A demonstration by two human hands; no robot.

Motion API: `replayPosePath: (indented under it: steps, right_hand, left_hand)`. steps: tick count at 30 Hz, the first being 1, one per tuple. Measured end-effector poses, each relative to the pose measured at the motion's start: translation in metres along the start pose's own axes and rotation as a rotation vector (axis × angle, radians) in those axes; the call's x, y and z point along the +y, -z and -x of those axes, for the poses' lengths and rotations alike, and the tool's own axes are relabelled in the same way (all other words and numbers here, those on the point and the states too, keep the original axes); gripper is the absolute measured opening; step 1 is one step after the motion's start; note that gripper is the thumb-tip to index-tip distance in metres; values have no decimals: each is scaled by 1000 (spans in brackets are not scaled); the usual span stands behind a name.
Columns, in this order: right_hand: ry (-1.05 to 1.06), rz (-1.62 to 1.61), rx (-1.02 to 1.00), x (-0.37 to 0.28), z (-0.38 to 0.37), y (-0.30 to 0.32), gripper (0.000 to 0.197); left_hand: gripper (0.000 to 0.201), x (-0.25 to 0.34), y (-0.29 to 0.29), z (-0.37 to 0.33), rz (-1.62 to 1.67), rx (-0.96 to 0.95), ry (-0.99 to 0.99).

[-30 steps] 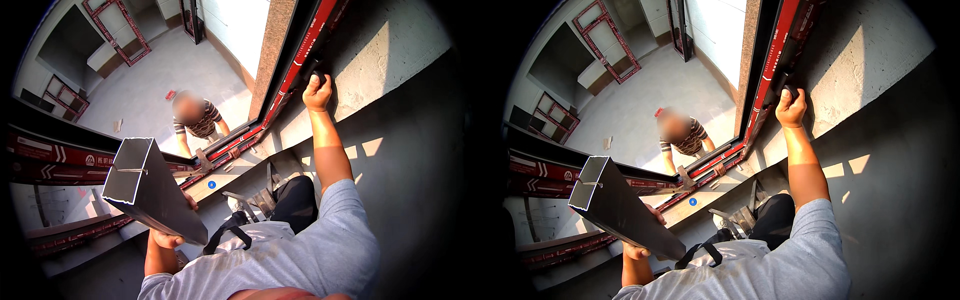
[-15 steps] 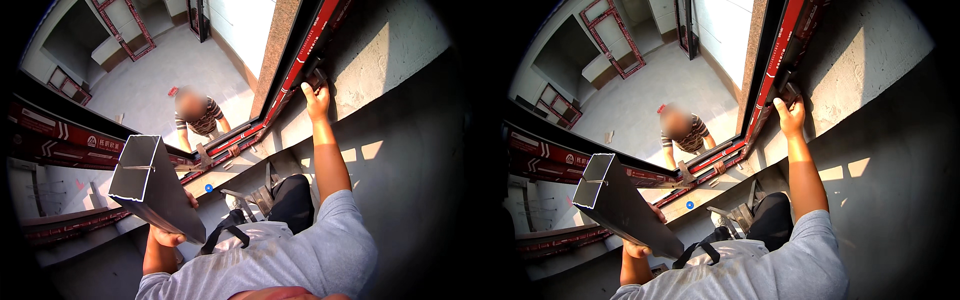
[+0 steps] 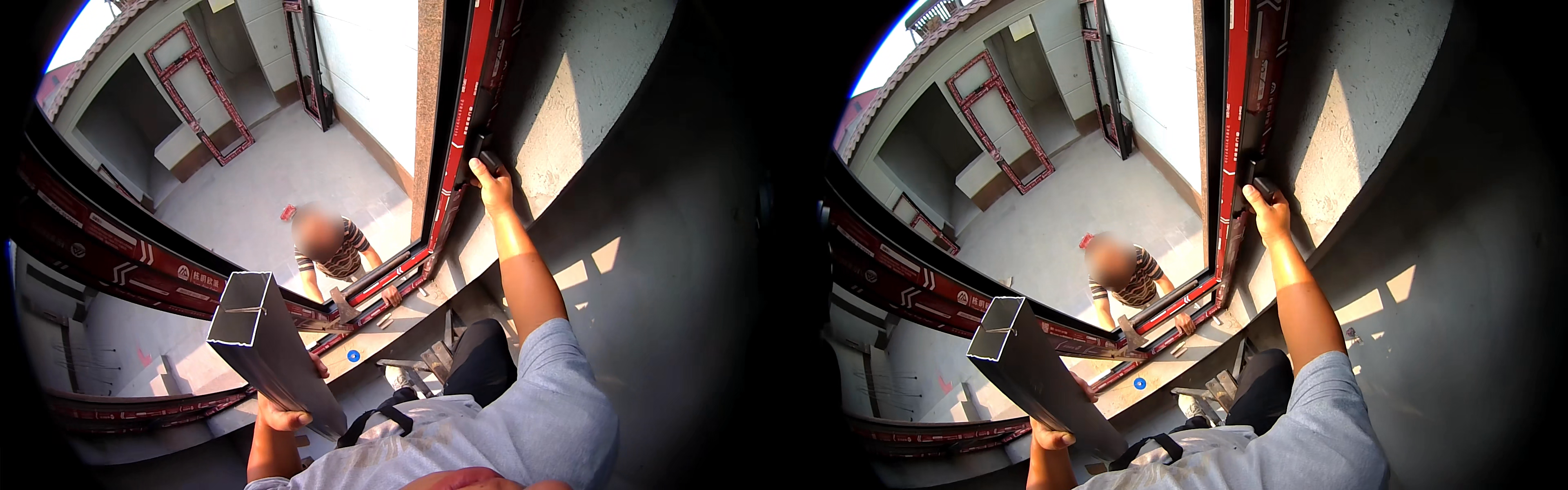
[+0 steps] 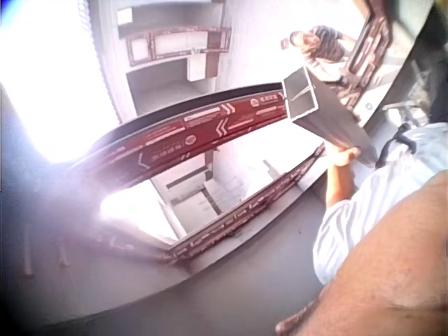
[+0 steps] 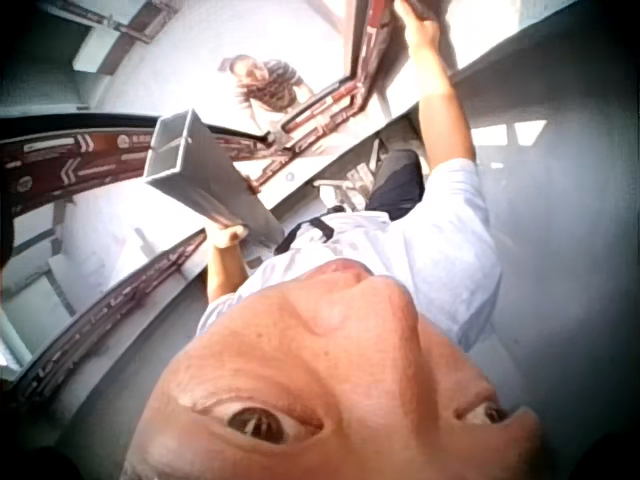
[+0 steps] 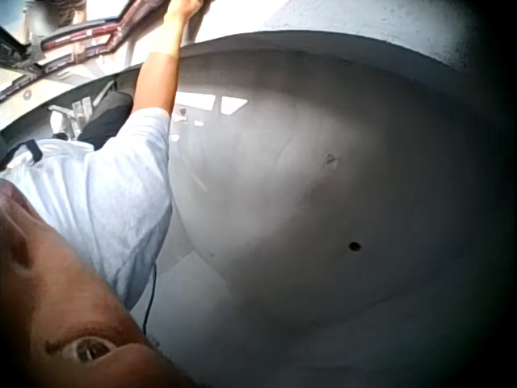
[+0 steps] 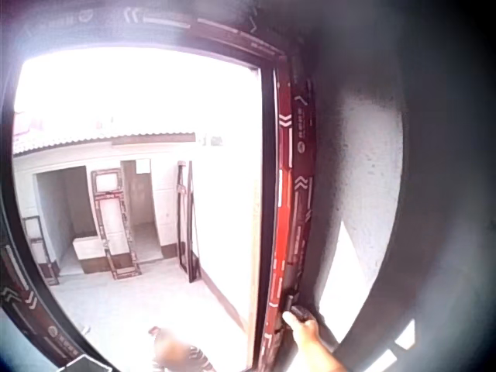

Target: The person installs a window frame by positioning a metal profile into the opening, tapping it with a hammer, and using a plumb line to check alignment. The person repeatedly adjusts the frame and uses a ladder to reach higher sections.

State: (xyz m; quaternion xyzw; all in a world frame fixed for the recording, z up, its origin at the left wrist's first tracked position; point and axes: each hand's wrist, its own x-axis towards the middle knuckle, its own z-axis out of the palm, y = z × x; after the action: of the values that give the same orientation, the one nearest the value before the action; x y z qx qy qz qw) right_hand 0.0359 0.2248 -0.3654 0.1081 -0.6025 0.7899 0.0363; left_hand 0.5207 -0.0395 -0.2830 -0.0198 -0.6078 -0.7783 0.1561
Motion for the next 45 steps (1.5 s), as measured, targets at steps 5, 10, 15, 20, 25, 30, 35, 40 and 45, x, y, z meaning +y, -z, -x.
replayPosePath:
  steps: [5,10,15,20,25,30,35,40,45]
  right_hand:
    - [123,34,22,4,-6,-5,48]
    - [-49,28,115,-6,6,-12,56]
    - [265,249,166,9,-3,-2,60]
    - [162,410,-5,-26,-3,1,90]
    - [147,519,156,-22,9,-9,91]
    - [197,582,190,-12,2,-7,91]
    - [98,470,96,-16,-3,-1,94]
    - [81,389,91,-17,-2,-1,84]
    - [17,377,91,-30,7,-8,62]
  left_hand:
    - [95,7,6,-7,29,-41,25]
    - [95,12,7,-13,9,-62,64]
    - [91,20,0,-12,23,-57,31]
    - [92,24,-4,5,-21,-2,25]
    - [91,16,-5,1,-69,-17,-46]
    - [89,13,-7,2,-56,-5,-46]
    - [86,16,-11,0,-8,7,-31]
    - [94,5,-10,4,-29,43,-23]
    - [96,-8,9,11,-103,-61,-12]
